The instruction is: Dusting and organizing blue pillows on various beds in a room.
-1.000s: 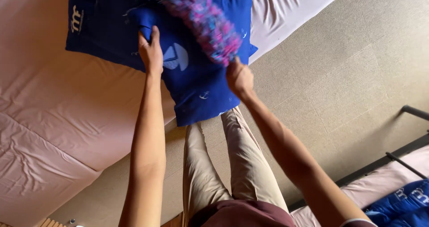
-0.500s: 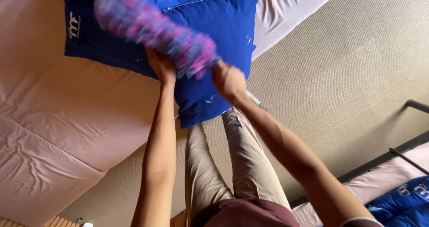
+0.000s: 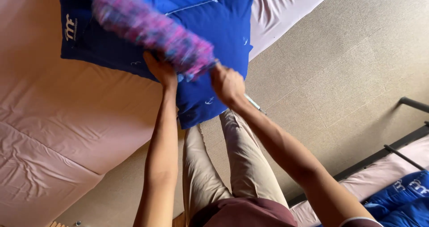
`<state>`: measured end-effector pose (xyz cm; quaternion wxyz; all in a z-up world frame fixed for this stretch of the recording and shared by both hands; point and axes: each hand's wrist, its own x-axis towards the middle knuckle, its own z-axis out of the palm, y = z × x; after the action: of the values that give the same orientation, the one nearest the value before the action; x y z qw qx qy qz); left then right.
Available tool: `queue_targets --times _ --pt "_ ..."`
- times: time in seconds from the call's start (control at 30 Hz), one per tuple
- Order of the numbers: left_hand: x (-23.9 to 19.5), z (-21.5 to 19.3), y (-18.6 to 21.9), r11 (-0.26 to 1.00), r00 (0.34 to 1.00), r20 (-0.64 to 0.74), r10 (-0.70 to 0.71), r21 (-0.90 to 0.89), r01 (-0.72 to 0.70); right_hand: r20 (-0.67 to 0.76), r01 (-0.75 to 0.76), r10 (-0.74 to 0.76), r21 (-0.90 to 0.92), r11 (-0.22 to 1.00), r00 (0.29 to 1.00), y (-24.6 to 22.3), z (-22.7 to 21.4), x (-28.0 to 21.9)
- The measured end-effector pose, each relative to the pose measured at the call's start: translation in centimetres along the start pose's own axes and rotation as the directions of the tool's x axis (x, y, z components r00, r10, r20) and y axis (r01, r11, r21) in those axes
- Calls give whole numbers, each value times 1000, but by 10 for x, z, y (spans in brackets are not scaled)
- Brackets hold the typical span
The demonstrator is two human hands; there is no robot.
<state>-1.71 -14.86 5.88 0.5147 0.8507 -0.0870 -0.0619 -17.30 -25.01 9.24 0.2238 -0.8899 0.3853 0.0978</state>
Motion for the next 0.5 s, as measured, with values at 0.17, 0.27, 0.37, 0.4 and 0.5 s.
queue_targets --times 0.17,0.27,0.37,0.4,0.5 --pt "6 12 -50 1000 975 -224 5 29 2 10 -558 566 183 809 824 116 14 81" --pt "17 19 -68 998 968 -249 -13 63 29 -103 -618 671 305 724 735 102 -30 88" --pt "20 21 -49 995 966 -249 66 89 -45 -352 -71 181 303 950 918 69 26 28" --pt "26 21 -63 995 965 -253 67 83 -47 -358 -66 177 301 951 917 56 43 11" --pt "49 24 -105 992 969 -242 37 125 -7 -385 256 -304 -172 951 871 48 90 -25"
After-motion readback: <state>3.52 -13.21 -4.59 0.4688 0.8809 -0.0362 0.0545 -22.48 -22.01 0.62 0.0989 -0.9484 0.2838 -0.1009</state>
